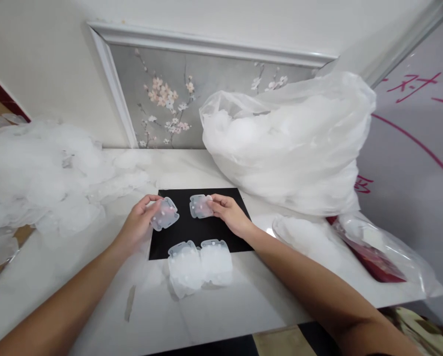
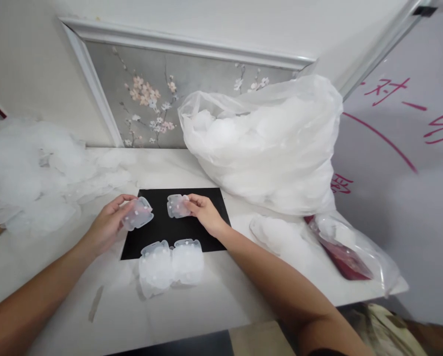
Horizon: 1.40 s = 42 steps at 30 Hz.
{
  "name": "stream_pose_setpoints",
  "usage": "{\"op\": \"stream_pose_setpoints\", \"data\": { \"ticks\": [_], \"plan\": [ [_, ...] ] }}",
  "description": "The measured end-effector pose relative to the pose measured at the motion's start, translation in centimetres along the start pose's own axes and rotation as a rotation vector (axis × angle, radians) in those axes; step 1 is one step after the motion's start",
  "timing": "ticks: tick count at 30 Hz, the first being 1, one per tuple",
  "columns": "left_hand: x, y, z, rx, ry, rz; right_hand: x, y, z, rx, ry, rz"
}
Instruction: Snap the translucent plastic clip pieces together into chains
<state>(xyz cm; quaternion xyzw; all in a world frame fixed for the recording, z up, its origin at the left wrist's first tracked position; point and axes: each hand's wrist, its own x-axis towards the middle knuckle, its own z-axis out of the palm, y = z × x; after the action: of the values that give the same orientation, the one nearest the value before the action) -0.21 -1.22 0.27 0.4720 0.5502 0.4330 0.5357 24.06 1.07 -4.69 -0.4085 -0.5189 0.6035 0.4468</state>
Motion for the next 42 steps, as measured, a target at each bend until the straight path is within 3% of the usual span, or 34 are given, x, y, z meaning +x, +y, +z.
{"op": "stream_pose_setpoints", "data": {
  "ticks": [3,6,13,16,18,20,22,25,29,31,35,38,42],
  "plan": [
    [-0.1,-0.4,0.3,-0.215,-0.105,-0.149,0.1,-0.1,0.0,0.262,-0.04,0.179],
    [0.1,-0.7,0.5,-0.287,-0.122,-0.223,0.1,-0.3,0.0,0.334,-0.032,0.231],
    [0.3,-0.8,-0.2,-0.292,-0.211,-0.207,-0.2,-0.4,-0.4,0.323,-0.043,0.229],
    [-0.7,-0.7,-0.2,-0.087,-0.41,-0.156,-0.8,-1.2,-0.7,0.193,-0.268,0.248],
    [-1.8,-0.5,0.2,0.159,-0.59,-0.105,-1.3,-2.1,-0.7,-0.049,-0.506,0.227],
    [-2.8,-0.4,0.8,0.425,-0.648,0.012,-1.8,-3.1,-0.7,-0.345,-0.639,0.117],
    [-3.3,-0.3,1.2,0.573,-0.587,0.141,-1.7,-4.0,-0.5,-0.542,-0.631,-0.011],
    [-2.9,-0.1,1.0,0.542,-0.467,0.209,0.1,-4.5,0.2,-0.669,-0.484,-0.135],
    [-0.9,-0.2,-0.5,0.338,-0.204,0.183,5.6,-3.0,2.5,-0.977,-0.262,-0.413],
    [0.1,-0.5,-1.2,0.206,-0.085,0.152,8.7,-1.7,4.1,-1.109,-0.231,-0.54],
    [1.3,-1.2,-2.3,-0.053,0.097,0.071,12.7,-0.3,6.3,-1.207,-0.241,-0.595],
    [1.4,-1.3,-2.5,-0.212,0.146,0.045,12.1,-0.5,7.1,-1.174,-0.176,-0.619],
    [0.9,-1.2,-2.0,-0.466,0.031,-0.036,7.3,-0.8,6.6,-1.033,-0.261,-0.838]
  ]
}}
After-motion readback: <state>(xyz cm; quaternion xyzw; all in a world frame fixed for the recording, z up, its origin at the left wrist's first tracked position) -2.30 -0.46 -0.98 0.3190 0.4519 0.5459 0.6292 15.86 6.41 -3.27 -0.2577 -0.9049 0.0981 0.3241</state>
